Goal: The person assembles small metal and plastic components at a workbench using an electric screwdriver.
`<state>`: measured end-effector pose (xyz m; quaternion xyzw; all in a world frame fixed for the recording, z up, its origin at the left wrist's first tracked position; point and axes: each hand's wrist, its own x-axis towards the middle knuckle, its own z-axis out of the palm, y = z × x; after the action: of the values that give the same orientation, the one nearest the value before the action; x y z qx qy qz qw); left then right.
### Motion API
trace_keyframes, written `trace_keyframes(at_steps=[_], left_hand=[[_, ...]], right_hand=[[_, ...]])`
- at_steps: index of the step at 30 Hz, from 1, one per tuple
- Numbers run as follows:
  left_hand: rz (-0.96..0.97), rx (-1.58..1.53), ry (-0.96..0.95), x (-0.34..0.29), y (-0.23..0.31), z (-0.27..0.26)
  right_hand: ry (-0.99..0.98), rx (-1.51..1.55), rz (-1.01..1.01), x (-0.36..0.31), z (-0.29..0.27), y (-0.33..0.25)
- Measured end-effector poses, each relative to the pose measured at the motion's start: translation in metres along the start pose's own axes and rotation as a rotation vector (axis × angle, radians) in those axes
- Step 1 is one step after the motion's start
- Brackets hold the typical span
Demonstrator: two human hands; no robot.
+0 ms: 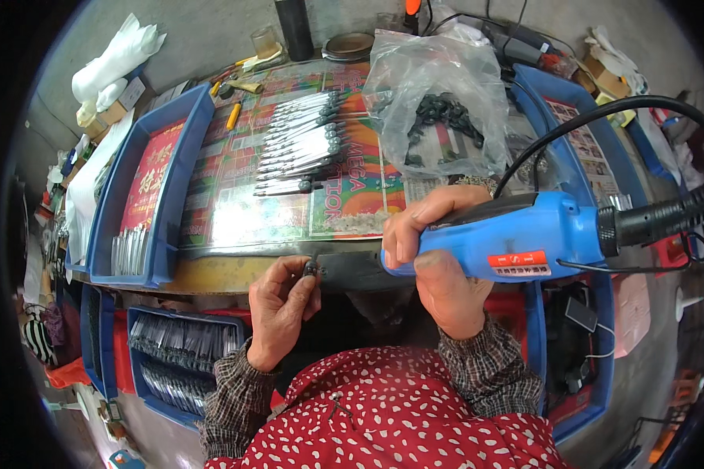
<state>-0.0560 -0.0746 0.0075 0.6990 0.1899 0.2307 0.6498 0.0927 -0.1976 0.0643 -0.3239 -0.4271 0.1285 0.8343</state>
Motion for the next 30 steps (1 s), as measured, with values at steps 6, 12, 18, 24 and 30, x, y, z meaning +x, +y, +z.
trace_keyframes(at_steps=[6,12,18,24,30], left_hand=[[-0.197,-0.272,0.025,-0.012,0.003,0.004],[-0.213,-0.416,0.029,-0.021,-0.004,0.007],[-0.307,-0.483,0.087,-0.033,-0.007,0.013],[-0.458,-0.717,0.054,-0.033,-0.005,0.018],[-0.555,-0.764,0.048,-0.03,-0.005,0.019]], right_hand=[[-0.02,-0.002,0.017,-0.002,0.004,0.001],[-0.046,0.011,0.033,-0.003,0.005,0.002],[-0.011,-0.177,0.101,-0.005,0.015,-0.002],[-0.058,-0.156,0.121,-0.008,0.017,0.0],[-0.092,-0.13,0.147,-0.01,0.016,0.002]])
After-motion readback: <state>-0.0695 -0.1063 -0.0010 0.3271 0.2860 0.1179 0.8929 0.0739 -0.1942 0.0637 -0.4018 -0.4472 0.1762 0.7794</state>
